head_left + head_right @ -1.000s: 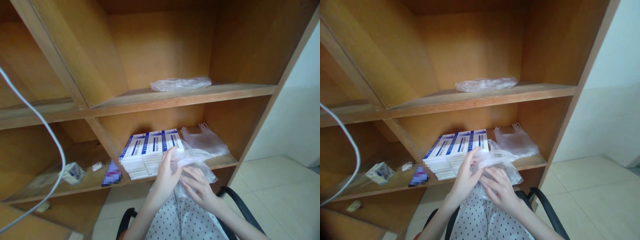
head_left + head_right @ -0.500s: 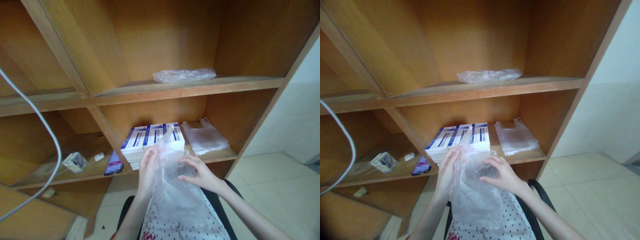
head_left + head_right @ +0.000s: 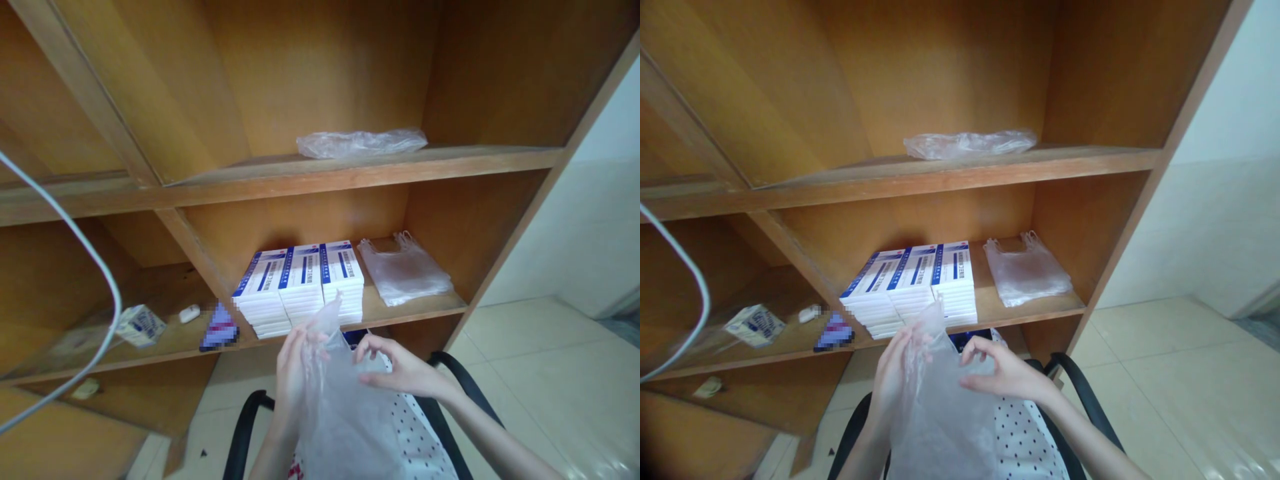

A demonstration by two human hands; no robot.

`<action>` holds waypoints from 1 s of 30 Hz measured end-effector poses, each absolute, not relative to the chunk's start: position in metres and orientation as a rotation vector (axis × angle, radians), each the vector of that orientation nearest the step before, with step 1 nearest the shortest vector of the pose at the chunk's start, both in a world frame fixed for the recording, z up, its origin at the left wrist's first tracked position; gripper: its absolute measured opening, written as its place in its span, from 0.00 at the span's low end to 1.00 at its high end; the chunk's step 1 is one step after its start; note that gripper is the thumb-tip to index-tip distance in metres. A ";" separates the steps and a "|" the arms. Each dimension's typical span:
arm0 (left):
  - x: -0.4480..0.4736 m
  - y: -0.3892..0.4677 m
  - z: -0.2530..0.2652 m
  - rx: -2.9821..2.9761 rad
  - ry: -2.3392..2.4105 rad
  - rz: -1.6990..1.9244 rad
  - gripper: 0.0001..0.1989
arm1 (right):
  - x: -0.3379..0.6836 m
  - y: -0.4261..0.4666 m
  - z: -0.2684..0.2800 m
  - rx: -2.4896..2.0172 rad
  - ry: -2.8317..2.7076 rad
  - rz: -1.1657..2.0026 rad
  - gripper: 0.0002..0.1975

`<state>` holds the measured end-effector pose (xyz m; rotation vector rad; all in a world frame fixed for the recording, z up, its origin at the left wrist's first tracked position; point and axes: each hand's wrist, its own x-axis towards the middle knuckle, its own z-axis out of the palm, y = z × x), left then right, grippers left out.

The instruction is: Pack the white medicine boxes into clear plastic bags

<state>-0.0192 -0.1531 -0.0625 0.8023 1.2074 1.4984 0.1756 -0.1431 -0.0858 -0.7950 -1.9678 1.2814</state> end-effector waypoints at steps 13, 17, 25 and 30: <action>-0.036 -0.166 -0.067 1.982 1.632 1.542 0.12 | 0.201 -0.129 -0.081 -0.884 -1.983 1.391 0.13; -0.014 -0.162 -0.047 2.336 1.198 0.929 0.14 | 0.203 -0.124 -0.057 -0.766 -2.095 1.242 0.12; 0.000 -0.134 -0.023 1.852 0.870 0.550 0.17 | 0.254 -0.118 -0.058 -0.740 -1.504 1.733 0.20; 0.004 -0.126 -0.018 1.490 0.694 0.523 0.20 | 0.306 -0.122 -0.073 -0.991 -1.468 1.475 0.32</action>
